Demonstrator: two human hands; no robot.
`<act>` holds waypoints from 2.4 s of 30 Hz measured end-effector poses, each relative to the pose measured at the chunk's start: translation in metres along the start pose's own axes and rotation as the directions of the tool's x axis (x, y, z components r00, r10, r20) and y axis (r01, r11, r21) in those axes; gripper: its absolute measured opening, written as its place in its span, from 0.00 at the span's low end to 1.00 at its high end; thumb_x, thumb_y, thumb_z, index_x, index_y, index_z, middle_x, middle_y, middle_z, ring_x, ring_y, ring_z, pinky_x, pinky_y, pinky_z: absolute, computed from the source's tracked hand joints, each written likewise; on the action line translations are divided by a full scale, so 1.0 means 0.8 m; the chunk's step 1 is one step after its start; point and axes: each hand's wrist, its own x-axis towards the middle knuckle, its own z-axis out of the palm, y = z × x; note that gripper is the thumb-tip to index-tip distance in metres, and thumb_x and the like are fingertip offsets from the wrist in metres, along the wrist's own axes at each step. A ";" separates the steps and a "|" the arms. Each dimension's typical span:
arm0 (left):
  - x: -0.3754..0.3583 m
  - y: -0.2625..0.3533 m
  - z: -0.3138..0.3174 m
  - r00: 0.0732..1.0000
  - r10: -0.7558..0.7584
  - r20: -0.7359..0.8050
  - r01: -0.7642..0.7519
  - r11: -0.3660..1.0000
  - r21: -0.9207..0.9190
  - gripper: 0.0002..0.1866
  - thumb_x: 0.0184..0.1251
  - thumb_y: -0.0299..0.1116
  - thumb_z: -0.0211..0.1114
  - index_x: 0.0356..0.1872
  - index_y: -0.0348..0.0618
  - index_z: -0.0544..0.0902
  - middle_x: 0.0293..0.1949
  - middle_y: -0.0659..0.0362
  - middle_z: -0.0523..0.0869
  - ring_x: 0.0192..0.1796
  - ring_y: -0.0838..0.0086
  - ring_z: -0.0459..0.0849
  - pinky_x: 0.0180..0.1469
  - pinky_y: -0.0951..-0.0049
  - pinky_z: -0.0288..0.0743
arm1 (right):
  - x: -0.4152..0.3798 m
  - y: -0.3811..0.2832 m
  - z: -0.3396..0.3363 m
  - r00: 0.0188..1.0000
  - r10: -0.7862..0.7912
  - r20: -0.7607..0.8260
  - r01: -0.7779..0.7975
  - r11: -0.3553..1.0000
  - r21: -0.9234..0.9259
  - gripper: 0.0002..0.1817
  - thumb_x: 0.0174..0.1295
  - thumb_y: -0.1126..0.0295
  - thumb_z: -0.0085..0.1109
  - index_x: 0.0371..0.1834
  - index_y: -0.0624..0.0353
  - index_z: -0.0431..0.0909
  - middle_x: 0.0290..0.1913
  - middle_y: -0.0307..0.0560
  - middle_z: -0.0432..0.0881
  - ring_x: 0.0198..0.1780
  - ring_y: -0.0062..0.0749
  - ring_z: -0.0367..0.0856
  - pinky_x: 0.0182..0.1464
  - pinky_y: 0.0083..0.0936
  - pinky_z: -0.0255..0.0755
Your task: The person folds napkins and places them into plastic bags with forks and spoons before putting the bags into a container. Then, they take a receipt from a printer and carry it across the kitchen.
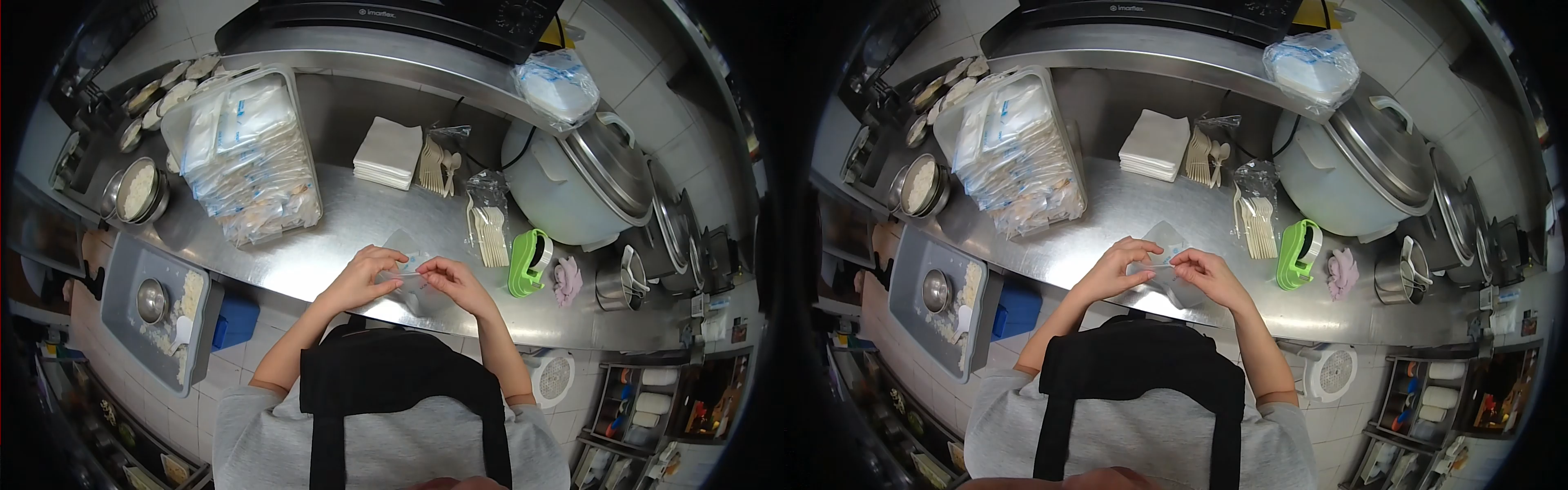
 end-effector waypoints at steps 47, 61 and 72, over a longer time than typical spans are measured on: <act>-0.007 0.009 -0.035 0.955 -0.263 -0.139 0.207 0.923 -0.325 0.06 0.57 0.29 0.64 0.26 0.38 0.79 0.22 0.66 0.77 0.28 0.85 0.71 0.31 0.82 0.66 | -0.076 0.024 -0.199 0.541 -0.324 -0.776 -0.047 0.910 -0.413 0.10 0.58 0.67 0.54 0.39 0.60 0.77 0.44 0.47 0.79 0.42 0.32 0.77 0.44 0.30 0.71; -0.023 0.015 -0.039 0.664 0.132 -0.736 0.030 0.979 0.202 0.13 0.52 0.28 0.66 0.37 0.37 0.73 0.25 0.62 0.76 0.29 0.78 0.75 0.35 0.77 0.70 | 0.045 -0.005 0.027 1.000 -0.005 -0.028 0.004 1.000 -0.015 0.07 0.53 0.74 0.63 0.22 0.61 0.75 0.20 0.29 0.71 0.20 0.08 0.63 0.23 0.10 0.57; -0.007 0.027 -0.012 0.879 -0.326 -0.348 0.177 0.900 -0.399 0.24 0.53 0.24 0.64 0.50 0.41 0.64 0.23 0.66 0.73 0.23 0.87 0.69 0.25 0.85 0.61 | 0.050 -0.008 0.032 0.995 -0.017 -0.094 0.030 0.990 0.135 0.10 0.52 0.77 0.63 0.23 0.59 0.70 0.21 0.32 0.73 0.23 0.10 0.70 0.25 0.10 0.64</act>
